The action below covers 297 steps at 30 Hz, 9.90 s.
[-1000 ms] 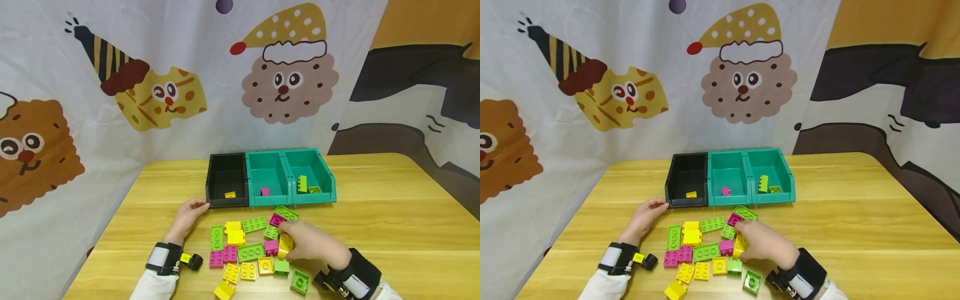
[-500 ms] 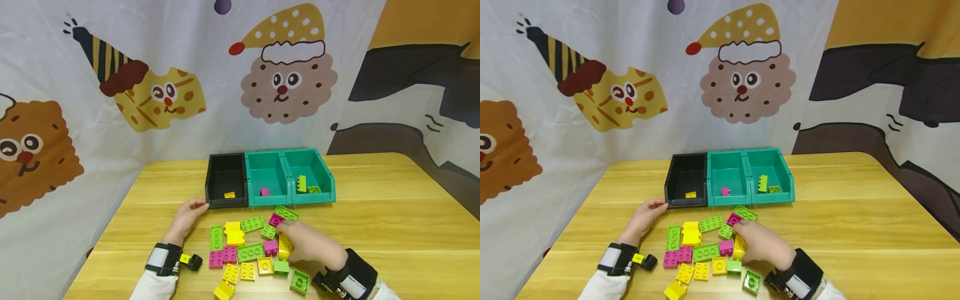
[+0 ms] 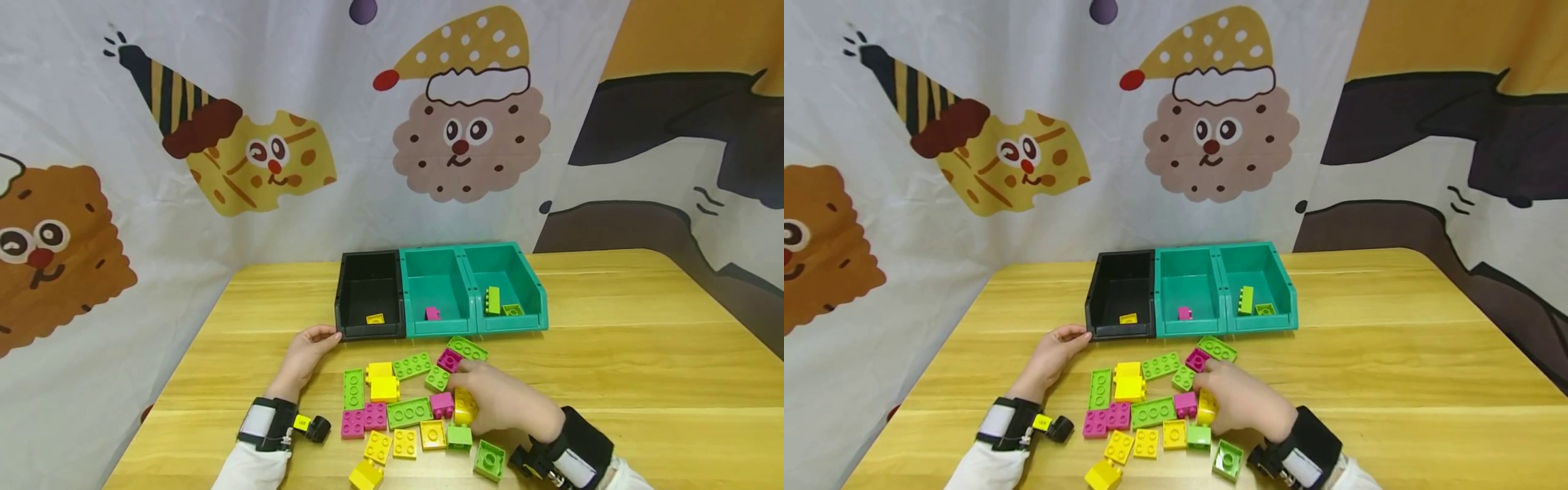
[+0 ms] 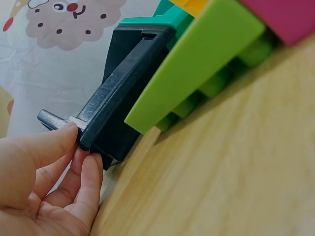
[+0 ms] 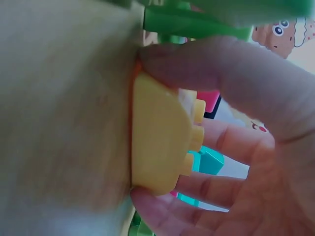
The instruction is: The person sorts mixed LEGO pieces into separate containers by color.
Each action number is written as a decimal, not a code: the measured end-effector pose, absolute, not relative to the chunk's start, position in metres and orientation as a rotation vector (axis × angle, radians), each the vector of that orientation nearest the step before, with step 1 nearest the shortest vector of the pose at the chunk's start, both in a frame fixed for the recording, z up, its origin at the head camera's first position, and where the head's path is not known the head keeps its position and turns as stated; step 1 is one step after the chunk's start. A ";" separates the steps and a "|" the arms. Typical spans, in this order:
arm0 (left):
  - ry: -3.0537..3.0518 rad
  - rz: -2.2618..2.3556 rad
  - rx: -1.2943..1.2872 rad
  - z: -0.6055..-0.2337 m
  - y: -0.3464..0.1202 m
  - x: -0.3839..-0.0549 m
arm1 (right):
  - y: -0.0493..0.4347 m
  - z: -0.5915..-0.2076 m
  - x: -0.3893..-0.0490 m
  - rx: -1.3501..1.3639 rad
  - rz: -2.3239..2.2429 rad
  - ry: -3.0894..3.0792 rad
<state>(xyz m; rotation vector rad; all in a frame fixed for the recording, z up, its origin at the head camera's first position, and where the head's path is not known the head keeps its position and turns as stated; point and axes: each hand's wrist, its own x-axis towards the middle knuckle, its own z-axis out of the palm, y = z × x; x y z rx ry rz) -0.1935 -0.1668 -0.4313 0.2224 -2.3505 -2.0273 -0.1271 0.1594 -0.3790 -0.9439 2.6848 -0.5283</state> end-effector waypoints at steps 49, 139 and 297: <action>-2.349 -2.014 0.231 -0.432 -0.167 -0.195 | 0.097 -0.306 -0.192 -0.877 -0.715 2.952; -2.364 -2.027 0.212 -0.433 -0.168 -0.195 | 0.014 -0.344 -0.239 -0.873 -0.414 2.710; -2.365 -2.015 0.225 -0.435 -0.165 -0.193 | 0.206 -0.384 -0.249 -0.525 -0.770 3.452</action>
